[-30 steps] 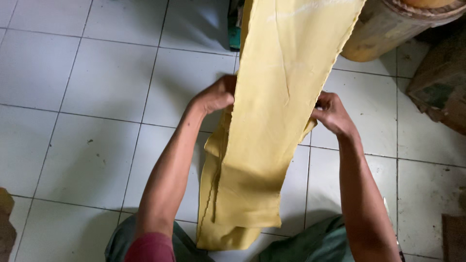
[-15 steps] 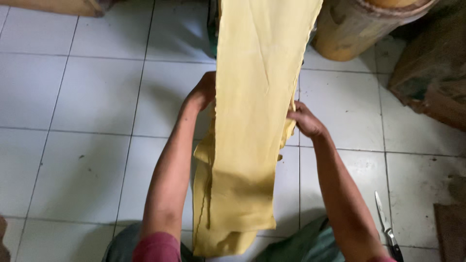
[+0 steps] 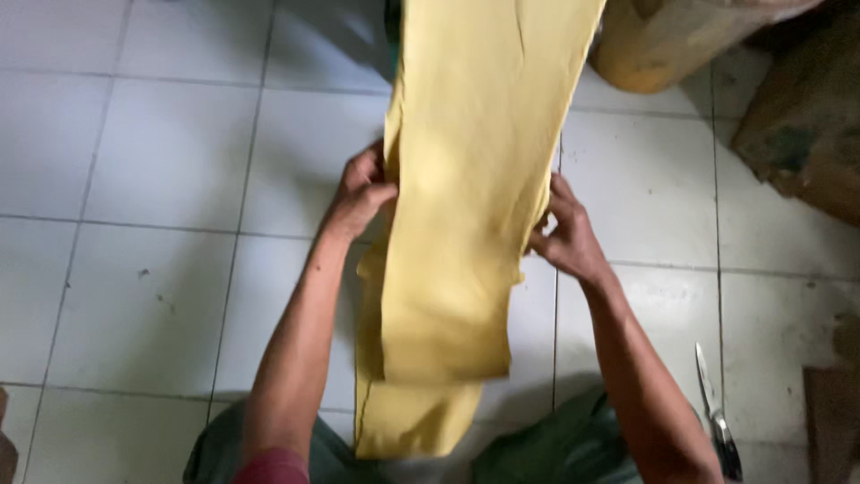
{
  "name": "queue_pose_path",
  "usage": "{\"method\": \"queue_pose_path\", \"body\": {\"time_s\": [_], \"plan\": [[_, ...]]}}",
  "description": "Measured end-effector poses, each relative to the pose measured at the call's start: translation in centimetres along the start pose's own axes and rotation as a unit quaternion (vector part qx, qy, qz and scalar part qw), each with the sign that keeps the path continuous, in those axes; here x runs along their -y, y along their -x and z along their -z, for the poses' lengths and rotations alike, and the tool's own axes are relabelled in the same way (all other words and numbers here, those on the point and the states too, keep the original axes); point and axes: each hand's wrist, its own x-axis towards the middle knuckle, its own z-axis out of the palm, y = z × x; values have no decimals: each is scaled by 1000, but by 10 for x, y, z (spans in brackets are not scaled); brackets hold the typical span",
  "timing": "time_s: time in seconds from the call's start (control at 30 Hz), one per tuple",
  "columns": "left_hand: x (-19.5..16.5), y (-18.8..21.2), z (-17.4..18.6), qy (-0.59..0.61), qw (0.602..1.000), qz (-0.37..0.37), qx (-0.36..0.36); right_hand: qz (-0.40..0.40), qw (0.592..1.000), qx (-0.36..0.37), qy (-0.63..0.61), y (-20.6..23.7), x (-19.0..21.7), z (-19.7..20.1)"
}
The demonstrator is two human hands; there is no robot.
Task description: The person sits on the tiled floor and handles a long yellow rubber sheet, lifting, stretching, and folding it over repeatedly by hand, then gathering and stacking the folded layers on the floor in front of them.
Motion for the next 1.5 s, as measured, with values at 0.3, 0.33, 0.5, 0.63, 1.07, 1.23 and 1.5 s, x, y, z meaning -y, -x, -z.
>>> {"method": "queue_pose_path", "body": {"time_s": [0.3, 0.33, 0.5, 0.63, 1.07, 1.23, 1.5], "plan": [[31, -6, -17, -34, 996, 43, -73, -16, 996, -49, -71, -30, 14, -15], [32, 2, -17, -25, 997, 10, -73, 40, 996, -34, -68, -24, 14, -13], [28, 31, -9, -181, 981, 71, -25, -71, 996, -44, 2, -8, -1, -5], [40, 12, -7, -91, 994, -51, -40, -31, 994, -54, -86, -30, -20, -18], [140, 127, 75, -514, 835, -63, -187, -66, 944, -190, 262, 82, -110, -36], [135, 84, 51, -574, 803, -15, -162, -56, 924, -145, 349, 37, -122, -51], [161, 5, 18, -607, 772, -133, -132, -24, 980, -104, 170, -31, -137, -63]]}}
